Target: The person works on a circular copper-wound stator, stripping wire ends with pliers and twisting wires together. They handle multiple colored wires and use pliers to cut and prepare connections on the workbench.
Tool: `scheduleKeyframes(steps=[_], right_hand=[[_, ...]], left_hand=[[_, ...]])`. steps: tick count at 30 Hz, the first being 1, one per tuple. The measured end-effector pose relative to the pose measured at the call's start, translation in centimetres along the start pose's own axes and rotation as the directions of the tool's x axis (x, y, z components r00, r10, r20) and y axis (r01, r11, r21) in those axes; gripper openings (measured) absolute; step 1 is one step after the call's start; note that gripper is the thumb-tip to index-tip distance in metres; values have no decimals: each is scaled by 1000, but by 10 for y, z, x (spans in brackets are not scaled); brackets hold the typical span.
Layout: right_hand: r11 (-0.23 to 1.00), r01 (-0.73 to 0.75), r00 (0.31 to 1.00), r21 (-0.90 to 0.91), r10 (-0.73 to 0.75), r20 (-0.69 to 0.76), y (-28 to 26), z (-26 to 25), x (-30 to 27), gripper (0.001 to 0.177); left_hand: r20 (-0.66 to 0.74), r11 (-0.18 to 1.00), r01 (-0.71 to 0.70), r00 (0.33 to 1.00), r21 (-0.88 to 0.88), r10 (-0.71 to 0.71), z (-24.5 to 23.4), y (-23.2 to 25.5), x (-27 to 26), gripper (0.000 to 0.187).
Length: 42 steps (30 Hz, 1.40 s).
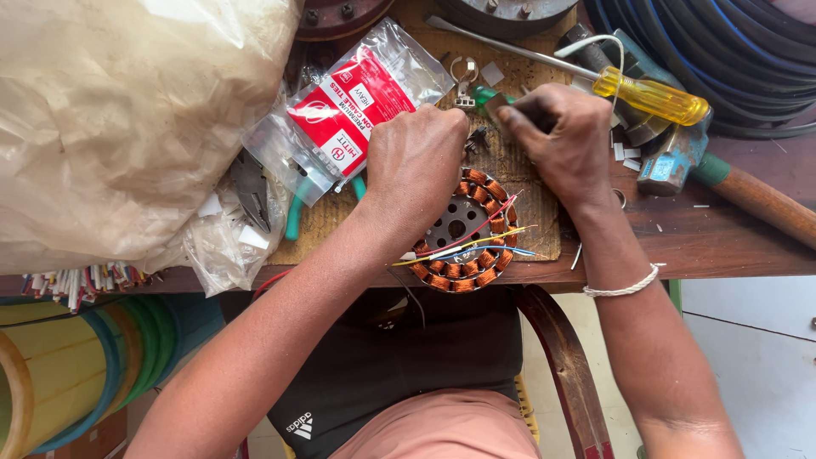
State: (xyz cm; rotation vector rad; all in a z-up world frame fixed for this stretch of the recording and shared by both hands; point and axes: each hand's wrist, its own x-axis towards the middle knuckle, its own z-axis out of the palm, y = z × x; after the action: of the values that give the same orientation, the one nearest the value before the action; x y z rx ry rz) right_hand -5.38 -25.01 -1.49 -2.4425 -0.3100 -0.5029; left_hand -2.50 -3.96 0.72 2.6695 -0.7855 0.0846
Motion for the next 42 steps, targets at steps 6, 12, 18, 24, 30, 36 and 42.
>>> scheduleKeyframes(steps=[6,12,18,24,30,36,42], right_hand=[[999,28,1000,47,-28,-3,-5,5,-1,13],[995,-31,998,97,36,-49,-11,-2,-2,13],[986,163,977,-23,-165,-136,-24,-3,-7,16],[989,137,988,-52,-140,-67,-31,1,-16,13],[993,115,993,6,-115,-1,-34,2,-17,13],[972,196,980,-126,-200,-21,-31,11,-10,14],[990,131,990,-45,-133,-56,-28,11,-10,11]], left_hand=[[-15,998,22,1000,-60,-23,8,-5,1,8],[-42,992,23,999,-124,-28,4,-7,-1,13],[-38,990,19,999,-137,-24,7,-6,2,5],[-22,982,58,998,-182,-63,15,-8,10,4],[-117,985,17,992,-174,-38,20,-5,9,6],[-149,984,17,988,-176,-43,19,-3,5,5],[-65,986,50,996,-159,-61,10,-2,1,4]])
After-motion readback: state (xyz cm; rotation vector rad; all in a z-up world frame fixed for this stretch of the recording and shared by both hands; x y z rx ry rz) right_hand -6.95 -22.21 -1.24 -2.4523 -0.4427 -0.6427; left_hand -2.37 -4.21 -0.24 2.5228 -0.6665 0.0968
